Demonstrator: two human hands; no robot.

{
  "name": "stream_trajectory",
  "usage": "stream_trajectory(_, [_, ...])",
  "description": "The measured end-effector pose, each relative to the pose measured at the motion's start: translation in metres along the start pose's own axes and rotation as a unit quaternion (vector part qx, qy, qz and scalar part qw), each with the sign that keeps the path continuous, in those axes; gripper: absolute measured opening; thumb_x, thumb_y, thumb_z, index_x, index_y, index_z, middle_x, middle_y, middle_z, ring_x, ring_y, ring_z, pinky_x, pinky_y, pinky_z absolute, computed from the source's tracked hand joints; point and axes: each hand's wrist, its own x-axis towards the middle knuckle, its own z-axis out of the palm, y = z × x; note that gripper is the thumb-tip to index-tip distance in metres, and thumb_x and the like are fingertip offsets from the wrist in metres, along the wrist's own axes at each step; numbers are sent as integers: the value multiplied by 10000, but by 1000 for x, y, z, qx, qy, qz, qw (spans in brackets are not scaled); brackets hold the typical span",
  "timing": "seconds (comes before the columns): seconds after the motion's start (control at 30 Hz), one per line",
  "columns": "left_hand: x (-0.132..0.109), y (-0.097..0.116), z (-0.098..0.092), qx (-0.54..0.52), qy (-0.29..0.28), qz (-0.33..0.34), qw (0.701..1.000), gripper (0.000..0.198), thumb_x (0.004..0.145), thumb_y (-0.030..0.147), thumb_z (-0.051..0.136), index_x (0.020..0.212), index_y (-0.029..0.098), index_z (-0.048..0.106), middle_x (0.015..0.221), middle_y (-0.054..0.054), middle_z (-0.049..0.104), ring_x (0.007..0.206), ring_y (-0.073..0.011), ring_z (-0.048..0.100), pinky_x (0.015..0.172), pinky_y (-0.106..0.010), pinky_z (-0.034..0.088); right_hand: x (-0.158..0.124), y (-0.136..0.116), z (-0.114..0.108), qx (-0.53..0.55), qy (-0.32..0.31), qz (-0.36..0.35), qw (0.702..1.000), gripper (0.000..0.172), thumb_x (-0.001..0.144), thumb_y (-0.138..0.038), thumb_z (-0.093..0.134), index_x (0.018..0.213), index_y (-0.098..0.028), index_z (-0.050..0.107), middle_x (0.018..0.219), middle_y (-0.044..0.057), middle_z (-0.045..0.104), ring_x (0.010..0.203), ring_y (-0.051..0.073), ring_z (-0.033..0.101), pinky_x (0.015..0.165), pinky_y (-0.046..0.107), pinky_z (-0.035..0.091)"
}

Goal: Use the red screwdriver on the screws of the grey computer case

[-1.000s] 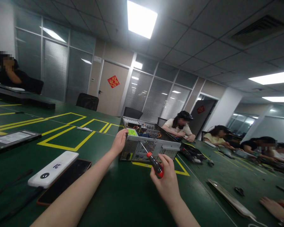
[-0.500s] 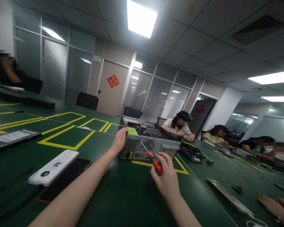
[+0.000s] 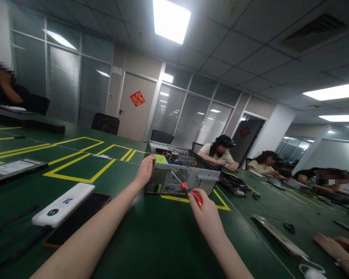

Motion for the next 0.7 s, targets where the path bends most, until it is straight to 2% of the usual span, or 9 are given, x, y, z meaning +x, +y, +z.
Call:
stream_trajectory(0.1, [0,0,1,0,0,-3,1000,351,941,319,242,1001,183,560,1161,-101,591,1151,-208,510,1033,-436,382,2,3,2,214,-68,115,968,357,748,-510,585,942,-221,507,601,-57,511,431,88,421,393,193,315])
stream_trajectory(0.17, [0,0,1,-1,2,-4,1000,351,941,321,242,1000,185,561,1160,-100,591,1148,-207,513,1032,-435,385,2,5,5,370,-129,187,901,351,744,-489,611,921,-221,470,535,-101,444,347,30,255,333,136,188])
stream_trajectory(0.23, [0,0,1,-1,4,-4,1000,353,942,323,242,1000,186,562,1157,-100,591,1143,-207,517,1031,-436,387,1,4,6,508,-179,250,804,295,786,-453,591,829,-195,454,513,-106,415,336,-3,174,315,104,139])
stream_trajectory(0.3, [0,-1,1,-1,7,-3,1000,353,942,324,242,1004,188,561,1154,-99,592,1139,-206,519,1032,-438,388,-2,0,6,619,-215,310,689,274,847,-411,535,757,-168,445,510,-97,393,339,-15,184,306,79,162])
stream_trajectory(0.37, [-1,-1,1,-2,9,-1,1000,350,942,325,245,1009,193,562,1153,-95,594,1140,-204,520,1030,-436,391,-5,-6,7,685,-245,366,580,242,896,-368,471,803,-145,472,566,-57,447,371,-6,293,310,61,218])
stream_trajectory(0.4, [-1,-1,1,-2,9,0,1000,349,942,324,246,1011,194,562,1154,-94,594,1142,-203,520,1031,-435,392,-6,-10,9,701,-255,385,543,214,911,-341,446,872,-134,486,637,-20,502,415,7,368,315,58,246])
stream_trajectory(0.47, [-1,-1,1,0,8,1,1000,347,942,319,248,1013,191,563,1158,-97,594,1147,-204,518,1032,-435,391,-8,-15,13,707,-268,404,515,207,933,-292,394,994,-116,484,779,55,562,511,37,471,323,64,280])
stream_trajectory(0.53, [-1,-1,2,2,7,2,1000,344,941,309,251,1014,184,562,1163,-102,593,1145,-205,519,1034,-436,389,-8,-16,17,713,-259,400,515,195,945,-238,347,1021,-109,471,729,26,533,456,26,422,313,75,248])
stream_trajectory(0.7, [-1,-2,3,2,8,5,1000,342,941,299,248,1009,179,561,1157,-105,595,1141,-201,524,1033,-433,390,-3,-6,17,729,-243,407,493,191,915,-339,446,871,-153,444,585,-84,394,336,-13,252,295,90,171])
